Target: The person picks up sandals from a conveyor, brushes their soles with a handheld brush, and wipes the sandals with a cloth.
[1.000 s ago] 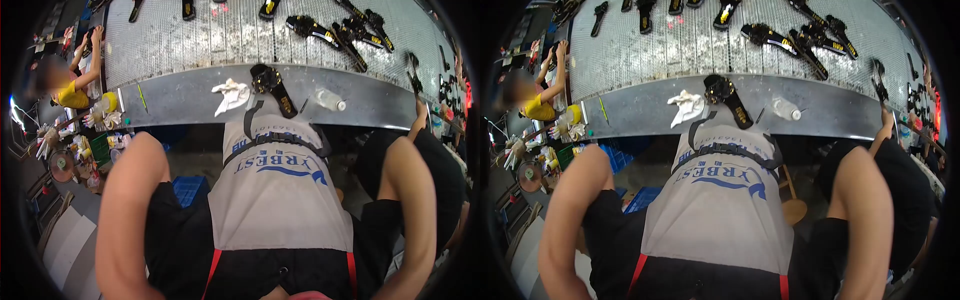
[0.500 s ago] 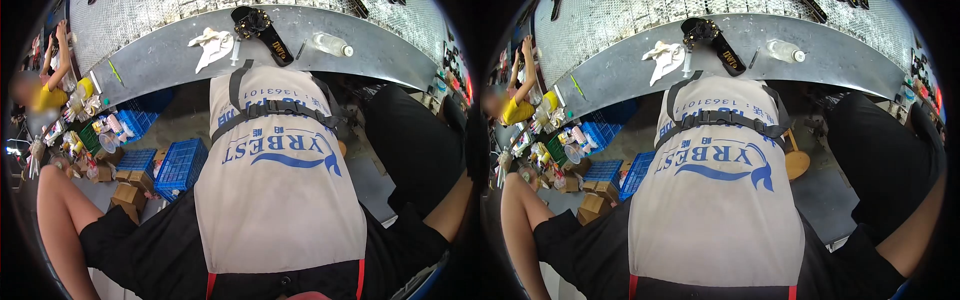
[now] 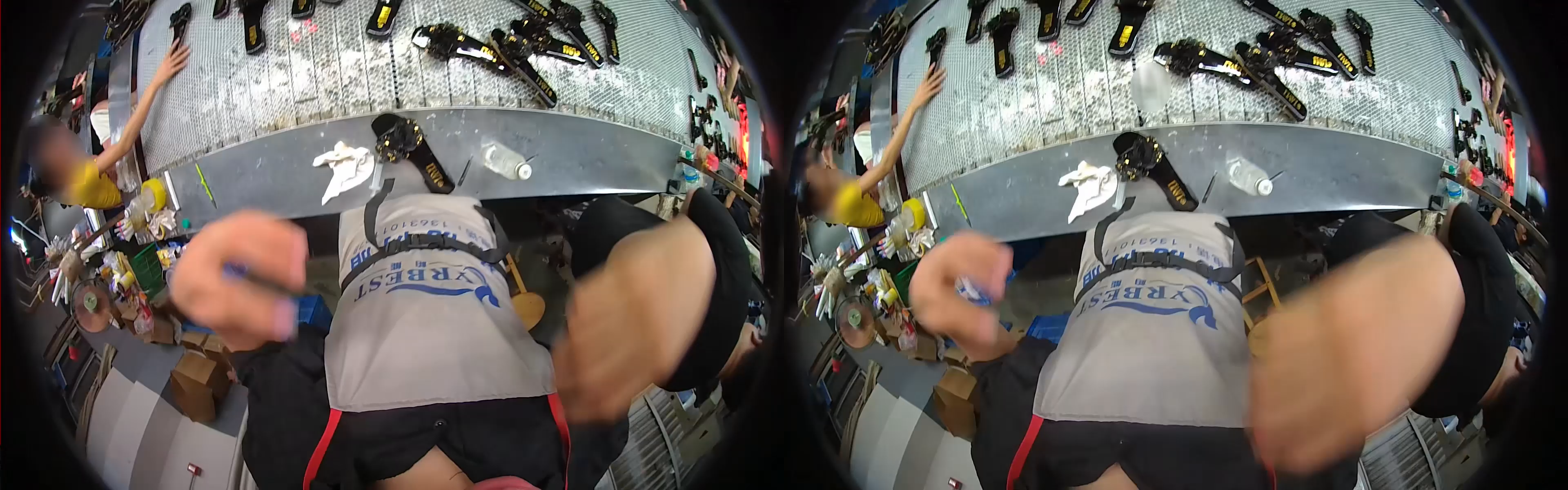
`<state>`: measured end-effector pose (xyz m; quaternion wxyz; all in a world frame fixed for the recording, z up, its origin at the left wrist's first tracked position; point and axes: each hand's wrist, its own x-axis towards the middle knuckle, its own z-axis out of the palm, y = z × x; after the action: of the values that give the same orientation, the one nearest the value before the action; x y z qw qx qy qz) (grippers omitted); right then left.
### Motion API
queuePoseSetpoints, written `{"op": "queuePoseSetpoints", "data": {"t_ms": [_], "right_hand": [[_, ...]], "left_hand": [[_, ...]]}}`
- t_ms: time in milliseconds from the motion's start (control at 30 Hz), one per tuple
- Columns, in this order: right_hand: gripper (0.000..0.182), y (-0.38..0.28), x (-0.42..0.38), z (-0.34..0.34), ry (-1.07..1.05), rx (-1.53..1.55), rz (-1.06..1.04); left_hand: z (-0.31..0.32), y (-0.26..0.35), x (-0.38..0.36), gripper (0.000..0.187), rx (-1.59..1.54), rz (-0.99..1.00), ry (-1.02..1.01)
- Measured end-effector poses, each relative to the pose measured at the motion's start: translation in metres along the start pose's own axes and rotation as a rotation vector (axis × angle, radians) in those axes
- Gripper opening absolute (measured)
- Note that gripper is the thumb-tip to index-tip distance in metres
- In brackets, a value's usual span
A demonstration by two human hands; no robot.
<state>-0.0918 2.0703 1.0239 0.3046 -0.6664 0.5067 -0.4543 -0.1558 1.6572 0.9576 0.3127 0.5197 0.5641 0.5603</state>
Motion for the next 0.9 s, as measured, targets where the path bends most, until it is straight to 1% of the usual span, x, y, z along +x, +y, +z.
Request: {"op": "queuePoseSetpoints", "data": {"t_ms": [67, 100, 133, 167, 200, 233, 267, 300, 333, 367, 400, 433, 500, 600, 667, 700, 733, 767, 833, 867, 900], "right_hand": [[0.027, 0.058, -0.050, -0.001, 0.386, -0.007, 0.436], [0.029, 0.087, -0.076, -0.002, 0.589, 0.048, 0.627], [0.029, 0.125, -0.107, -0.002, 0.757, 0.006, 0.933], [0.027, 0.165, -0.131, 0.004, 1.008, 0.023, 1.102], [0.035, 0.219, -0.181, 0.022, 1.152, 0.023, 1.231], [0.050, 0.266, -0.235, 0.040, 1.130, -0.045, 1.410], [0.064, 0.314, -0.285, 0.067, 1.045, -0.314, 1.614], [0.074, 0.351, -0.327, 0.087, 1.040, -0.284, 1.661], [0.081, 0.365, -0.337, 0.093, 0.914, -0.204, 1.825], [0.088, 0.389, -0.353, 0.111, 0.806, -0.144, 1.904], [0.088, 0.397, -0.349, 0.120, 0.785, -0.078, 1.911], [0.086, 0.380, -0.316, 0.115, 0.789, -0.237, 2.051], [0.074, 0.362, -0.290, 0.103, 0.849, -0.312, 2.085], [0.072, 0.335, -0.262, 0.092, 1.047, -0.292, 1.758], [0.072, 0.293, -0.218, 0.075, 1.080, -0.384, 1.558], [0.076, 0.261, -0.181, 0.064, 1.200, -0.259, 1.432], [0.081, 0.233, -0.146, 0.058, 1.231, -0.301, 1.326], [0.081, 0.202, -0.107, 0.049, 1.247, -0.259, 1.253], [0.073, 0.165, -0.048, 0.051, 1.229, -0.296, 1.171], [0.069, 0.155, -0.021, 0.054, 1.195, -0.365, 1.148], [0.064, 0.149, -0.002, 0.060, 1.159, -0.439, 1.125]], "left_hand": [[0.011, -0.030, -0.010, 0.026, 0.234, -0.493, 0.323], [0.011, -0.049, -0.015, 0.028, 0.366, -0.773, 0.311], [0.016, -0.062, -0.021, 0.028, 0.379, -0.796, 0.213], [0.022, -0.071, -0.027, 0.028, 0.390, -0.819, 0.111], [0.025, -0.078, -0.026, 0.028, 0.225, -0.752, 0.038], [0.031, -0.076, -0.017, 0.028, 0.045, -0.788, 0.029], [0.036, -0.075, -0.007, 0.028, 0.001, -0.796, 0.038], [0.039, -0.076, 0.001, 0.028, -0.041, -0.802, 0.045], [0.042, -0.077, 0.007, 0.028, 0.004, -0.823, 0.088], [0.046, -0.078, 0.012, 0.028, 0.046, -0.846, 0.134], [0.046, -0.082, 0.016, 0.028, 0.091, -0.867, 0.179], [0.045, -0.088, 0.019, 0.028, 0.120, -0.886, 0.212], [0.048, -0.095, 0.022, 0.028, 0.154, -0.937, 0.275], [0.042, -0.105, 0.037, 0.026, 0.122, -0.850, 0.314], [0.039, -0.113, 0.054, 0.027, 0.096, -0.758, 0.356], [0.040, -0.117, 0.065, 0.029, 0.040, -0.722, 0.453], [0.042, -0.122, 0.078, 0.030, -0.014, -0.687, 0.549], [0.043, -0.133, 0.088, 0.040, -0.062, -0.572, 0.606], [0.047, -0.143, 0.113, 0.074, -0.404, -0.381, 0.813], [0.043, -0.132, 0.129, 0.085, -0.746, -0.277, 0.885], [0.040, -0.119, 0.143, 0.095, -0.987, -0.101, 0.883]]}}
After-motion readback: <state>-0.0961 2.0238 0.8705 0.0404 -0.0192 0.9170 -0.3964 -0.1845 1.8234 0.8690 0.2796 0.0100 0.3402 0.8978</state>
